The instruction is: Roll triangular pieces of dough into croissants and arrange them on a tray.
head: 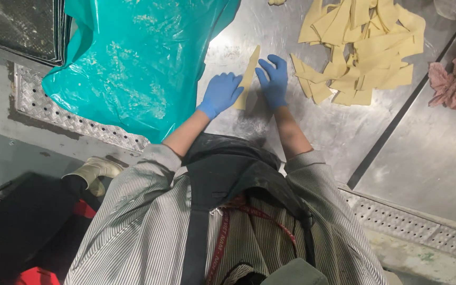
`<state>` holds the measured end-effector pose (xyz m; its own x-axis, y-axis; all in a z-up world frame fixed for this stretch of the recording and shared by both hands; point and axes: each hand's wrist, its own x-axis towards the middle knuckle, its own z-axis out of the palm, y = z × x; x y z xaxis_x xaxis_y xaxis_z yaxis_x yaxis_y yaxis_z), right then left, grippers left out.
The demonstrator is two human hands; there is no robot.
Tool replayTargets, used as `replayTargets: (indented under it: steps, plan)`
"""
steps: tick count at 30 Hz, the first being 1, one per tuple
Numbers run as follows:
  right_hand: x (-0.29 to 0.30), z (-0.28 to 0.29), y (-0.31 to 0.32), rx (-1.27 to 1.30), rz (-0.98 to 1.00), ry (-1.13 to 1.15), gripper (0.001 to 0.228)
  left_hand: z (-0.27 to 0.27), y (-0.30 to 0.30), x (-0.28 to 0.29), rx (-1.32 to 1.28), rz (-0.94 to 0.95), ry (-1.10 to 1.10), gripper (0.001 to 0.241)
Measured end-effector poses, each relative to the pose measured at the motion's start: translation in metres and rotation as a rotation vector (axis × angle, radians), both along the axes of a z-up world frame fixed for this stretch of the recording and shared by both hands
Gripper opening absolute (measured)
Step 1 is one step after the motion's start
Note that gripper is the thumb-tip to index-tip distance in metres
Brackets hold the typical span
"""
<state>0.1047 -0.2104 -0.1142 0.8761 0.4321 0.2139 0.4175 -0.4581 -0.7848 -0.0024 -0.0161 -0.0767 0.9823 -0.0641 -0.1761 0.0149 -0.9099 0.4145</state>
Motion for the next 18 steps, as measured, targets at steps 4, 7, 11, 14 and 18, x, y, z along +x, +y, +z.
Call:
replayTargets:
  steps: [4,7,11,14,18]
  plan:
    - [-0.014,0.023,0.006,-0.236,0.137,-0.115,0.046,0.012,0.008,0.043,0.009,-0.187,-0.026,0.06]
    - [-0.019,0.032,0.01,-0.324,0.095,-0.162,0.041,-0.018,0.008,0.044,0.107,-0.222,-0.047,0.056]
    - [-0.017,0.024,0.007,-0.314,0.115,-0.179,0.042,-0.047,0.011,0.044,0.168,-0.224,-0.269,0.054]
    - [-0.018,0.012,0.005,-0.452,0.163,-0.291,0.042,-0.044,0.008,0.044,0.13,-0.27,-0.167,0.054]
    - [0.002,0.022,0.033,-0.04,-0.138,0.108,0.032,-0.037,0.005,0.045,0.031,-0.159,-0.155,0.059]
